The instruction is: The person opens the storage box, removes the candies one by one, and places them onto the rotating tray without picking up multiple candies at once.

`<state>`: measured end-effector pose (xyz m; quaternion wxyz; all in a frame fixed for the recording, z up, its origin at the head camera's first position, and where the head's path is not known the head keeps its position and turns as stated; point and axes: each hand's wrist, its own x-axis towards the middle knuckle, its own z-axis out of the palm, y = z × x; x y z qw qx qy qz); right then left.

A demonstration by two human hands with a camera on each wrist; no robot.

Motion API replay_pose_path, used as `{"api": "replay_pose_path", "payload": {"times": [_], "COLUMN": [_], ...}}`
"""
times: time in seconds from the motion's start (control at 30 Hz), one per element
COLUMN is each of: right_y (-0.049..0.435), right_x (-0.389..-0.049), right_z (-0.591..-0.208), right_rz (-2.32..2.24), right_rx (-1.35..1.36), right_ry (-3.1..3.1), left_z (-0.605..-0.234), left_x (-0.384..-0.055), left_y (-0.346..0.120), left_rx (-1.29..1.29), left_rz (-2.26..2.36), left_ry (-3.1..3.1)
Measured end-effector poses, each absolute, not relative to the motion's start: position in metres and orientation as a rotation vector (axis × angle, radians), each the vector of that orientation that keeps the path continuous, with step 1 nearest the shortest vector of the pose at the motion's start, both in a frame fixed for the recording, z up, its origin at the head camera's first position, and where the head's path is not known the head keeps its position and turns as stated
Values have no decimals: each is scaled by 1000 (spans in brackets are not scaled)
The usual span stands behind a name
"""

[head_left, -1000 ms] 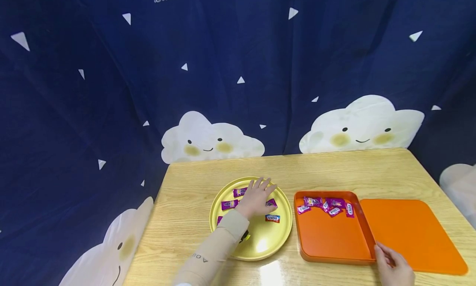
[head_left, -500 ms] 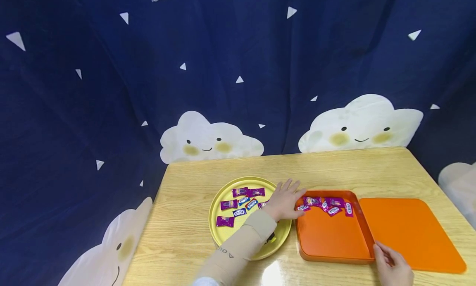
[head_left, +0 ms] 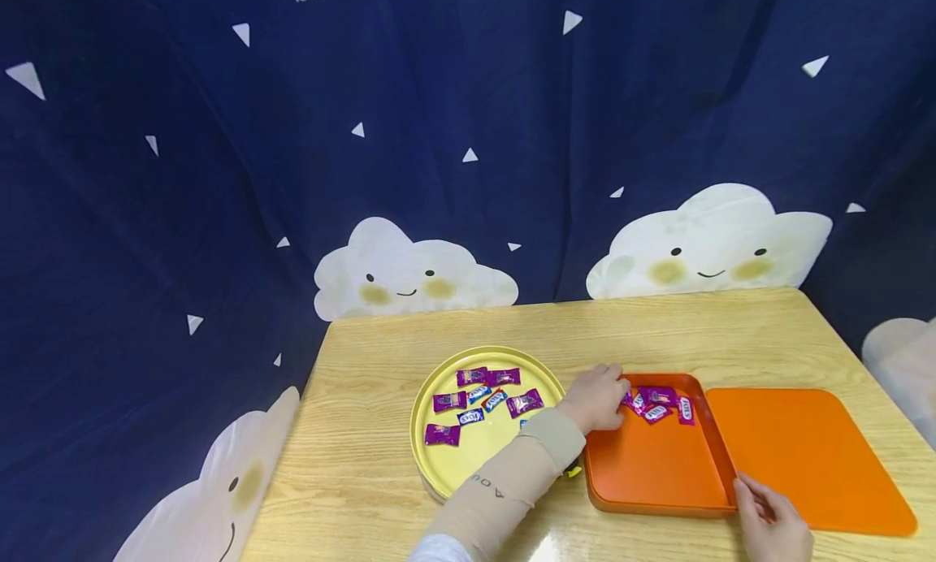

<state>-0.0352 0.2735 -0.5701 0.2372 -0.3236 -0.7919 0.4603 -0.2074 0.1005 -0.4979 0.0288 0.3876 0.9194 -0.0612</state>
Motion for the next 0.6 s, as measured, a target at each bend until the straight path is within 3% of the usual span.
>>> {"api": "replay_pose_path", "payload": {"times": [0.33,0.6], "right_y": [273,272], "right_x": [-35,-36], "right_z": [-572,-575], "right_rz": [1245,1223], "right_rx": [-879,-870], "right_ry": [-2153,-2131], "left_z": [-505,-517], "left_x": [-207,-207], "left_y": [123,139], "left_rx": [690,486], "left_rz": [-169,-282], "left_ry": [2886,2968]}}
